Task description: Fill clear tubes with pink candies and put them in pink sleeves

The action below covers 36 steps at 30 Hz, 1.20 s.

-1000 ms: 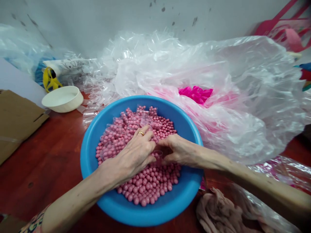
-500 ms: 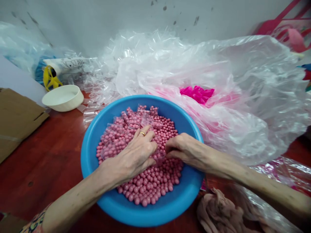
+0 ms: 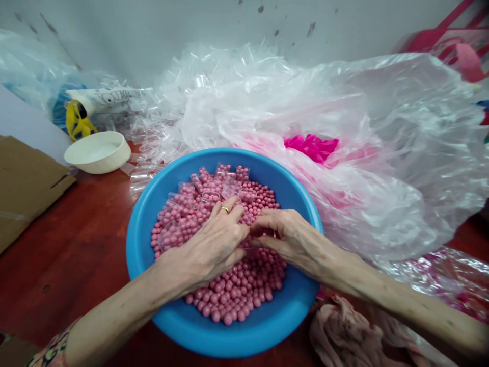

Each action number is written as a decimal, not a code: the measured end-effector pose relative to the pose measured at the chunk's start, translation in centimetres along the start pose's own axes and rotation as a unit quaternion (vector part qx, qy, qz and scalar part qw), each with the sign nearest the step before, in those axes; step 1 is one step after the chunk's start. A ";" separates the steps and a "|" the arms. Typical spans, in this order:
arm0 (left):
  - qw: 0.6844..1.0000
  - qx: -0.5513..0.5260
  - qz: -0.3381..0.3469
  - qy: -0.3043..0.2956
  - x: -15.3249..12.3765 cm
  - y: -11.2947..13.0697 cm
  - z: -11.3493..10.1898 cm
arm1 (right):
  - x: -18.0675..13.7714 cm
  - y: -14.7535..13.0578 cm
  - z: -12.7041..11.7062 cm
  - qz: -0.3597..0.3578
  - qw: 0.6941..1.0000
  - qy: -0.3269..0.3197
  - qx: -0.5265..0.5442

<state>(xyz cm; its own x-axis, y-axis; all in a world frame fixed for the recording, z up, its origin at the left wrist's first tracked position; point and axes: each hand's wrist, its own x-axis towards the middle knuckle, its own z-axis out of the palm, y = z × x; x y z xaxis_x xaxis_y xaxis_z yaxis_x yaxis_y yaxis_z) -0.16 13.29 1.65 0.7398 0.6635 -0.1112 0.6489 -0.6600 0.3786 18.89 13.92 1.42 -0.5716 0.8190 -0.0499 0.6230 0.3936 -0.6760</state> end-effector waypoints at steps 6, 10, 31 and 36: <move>1.000 0.003 -0.001 0.004 -0.3 -0.2 0.2 | -0.3 0.3 -0.9 0.043 0.996 -0.039 0.069; 1.000 0.000 0.003 0.009 -0.4 -0.3 0.3 | -0.4 0.3 -0.2 0.038 0.998 -0.053 0.026; 0.997 -0.014 0.010 0.070 -0.7 0.0 -0.8 | -1.0 -0.9 0.5 0.068 0.997 -0.033 -0.002; 0.998 -0.006 0.007 0.069 -0.6 -0.2 -0.6 | -1.0 -0.8 1.0 0.058 0.998 -0.022 -0.018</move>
<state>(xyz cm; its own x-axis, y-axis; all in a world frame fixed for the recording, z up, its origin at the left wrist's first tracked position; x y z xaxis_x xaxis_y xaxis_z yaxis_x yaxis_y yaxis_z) -0.80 13.22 2.17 0.7168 0.6969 0.0219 0.6359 -0.6663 0.3895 18.50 12.36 1.29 -0.5165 0.8412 -0.1600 0.7050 0.3117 -0.6371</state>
